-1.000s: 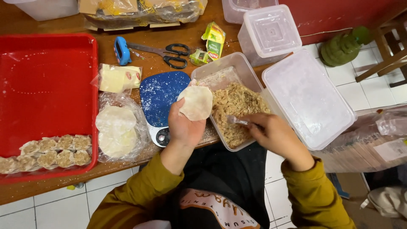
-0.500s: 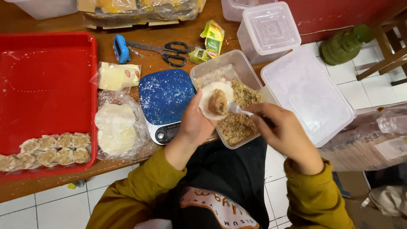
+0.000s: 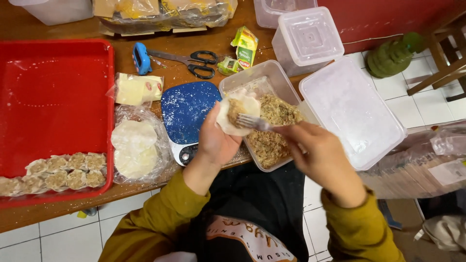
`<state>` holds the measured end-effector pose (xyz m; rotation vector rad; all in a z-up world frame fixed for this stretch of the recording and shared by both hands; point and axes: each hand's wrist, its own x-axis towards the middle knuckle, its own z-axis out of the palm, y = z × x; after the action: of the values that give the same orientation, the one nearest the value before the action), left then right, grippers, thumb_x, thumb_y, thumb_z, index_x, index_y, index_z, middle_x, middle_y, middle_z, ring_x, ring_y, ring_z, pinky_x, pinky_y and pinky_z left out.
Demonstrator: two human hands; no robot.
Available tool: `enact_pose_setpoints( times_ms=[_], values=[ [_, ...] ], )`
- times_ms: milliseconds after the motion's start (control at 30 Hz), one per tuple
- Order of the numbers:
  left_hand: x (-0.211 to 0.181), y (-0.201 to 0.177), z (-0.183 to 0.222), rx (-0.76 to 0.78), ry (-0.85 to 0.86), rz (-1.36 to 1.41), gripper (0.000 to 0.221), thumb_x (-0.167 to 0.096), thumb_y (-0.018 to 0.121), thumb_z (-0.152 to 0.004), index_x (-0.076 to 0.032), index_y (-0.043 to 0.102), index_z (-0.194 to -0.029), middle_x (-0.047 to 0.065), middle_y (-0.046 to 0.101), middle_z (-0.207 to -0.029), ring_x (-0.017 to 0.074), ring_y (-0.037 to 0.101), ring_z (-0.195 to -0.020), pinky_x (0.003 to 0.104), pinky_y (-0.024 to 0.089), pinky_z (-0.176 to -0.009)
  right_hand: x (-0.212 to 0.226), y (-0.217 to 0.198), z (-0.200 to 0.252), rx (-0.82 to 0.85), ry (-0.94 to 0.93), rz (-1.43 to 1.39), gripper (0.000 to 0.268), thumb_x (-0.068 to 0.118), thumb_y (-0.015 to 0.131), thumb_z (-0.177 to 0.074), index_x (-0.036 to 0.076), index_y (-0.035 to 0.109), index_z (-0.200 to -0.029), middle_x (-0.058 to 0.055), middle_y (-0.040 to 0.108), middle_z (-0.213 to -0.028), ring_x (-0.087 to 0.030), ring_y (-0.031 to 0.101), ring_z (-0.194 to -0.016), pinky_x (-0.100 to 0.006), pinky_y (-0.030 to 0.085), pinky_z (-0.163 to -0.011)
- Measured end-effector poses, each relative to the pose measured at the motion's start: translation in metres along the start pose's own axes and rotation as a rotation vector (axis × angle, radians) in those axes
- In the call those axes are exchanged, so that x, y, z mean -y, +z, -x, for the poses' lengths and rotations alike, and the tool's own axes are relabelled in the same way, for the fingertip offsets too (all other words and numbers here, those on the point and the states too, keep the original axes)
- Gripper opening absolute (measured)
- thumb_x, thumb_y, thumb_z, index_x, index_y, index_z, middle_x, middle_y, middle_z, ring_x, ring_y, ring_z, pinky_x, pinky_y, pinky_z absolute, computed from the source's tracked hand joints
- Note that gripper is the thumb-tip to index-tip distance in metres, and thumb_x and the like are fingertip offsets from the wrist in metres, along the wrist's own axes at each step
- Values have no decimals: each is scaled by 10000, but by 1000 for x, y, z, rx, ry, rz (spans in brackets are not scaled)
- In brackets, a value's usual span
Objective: Preparing dumplings by placing meat filling onto wrappers and folding them by hand.
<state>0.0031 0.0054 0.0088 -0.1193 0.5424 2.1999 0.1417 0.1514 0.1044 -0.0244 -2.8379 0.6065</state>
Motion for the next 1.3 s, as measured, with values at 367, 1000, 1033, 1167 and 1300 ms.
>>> enact_pose_setpoints(
  times_ms=[367,1000,1033,1167,1300],
  values=[
    [13,-49,-16,-66,102,33,550,-499,470,-1015,-74,579,-1348,158,668,-1302,318,657,-1167,467,556,-1027,11,-11,0,110,-24,279,232,88,589,-886,173,712,-1063,-81,675,-814,-332,709,-664,-429,565,-550],
    [-34,-84,-24,-65,278,-5,795,-535,510,-994,-158,190,-1617,143,210,-1669,420,357,-1459,576,351,-1184,11,19,-27,17,-45,194,187,154,604,-935,209,695,-1089,-55,683,-846,-328,721,-704,-423,578,-595],
    [-38,-82,-20,-70,284,-6,795,-535,510,-994,-158,190,-1617,143,210,-1669,420,357,-1459,576,351,-1184,11,23,-28,19,-50,188,187,154,604,-935,209,695,-1089,-55,683,-846,-328,721,-704,-423,578,-595],
    [-55,-59,8,-75,276,-469,817,-592,387,-998,-201,23,-1617,264,106,-1636,483,583,-1177,502,534,-955,14,29,-32,-1,-56,69,167,148,632,-929,177,701,-1078,-63,674,-796,-340,714,-698,-416,571,-609],
    [-77,-39,51,-142,486,-946,749,-585,308,-1028,-158,104,-1609,340,180,-1619,385,759,-880,381,675,-750,9,32,-31,-66,-2,-46,203,122,655,-933,164,720,-1121,-66,623,-704,-315,670,-618,-392,552,-602]
  ],
)
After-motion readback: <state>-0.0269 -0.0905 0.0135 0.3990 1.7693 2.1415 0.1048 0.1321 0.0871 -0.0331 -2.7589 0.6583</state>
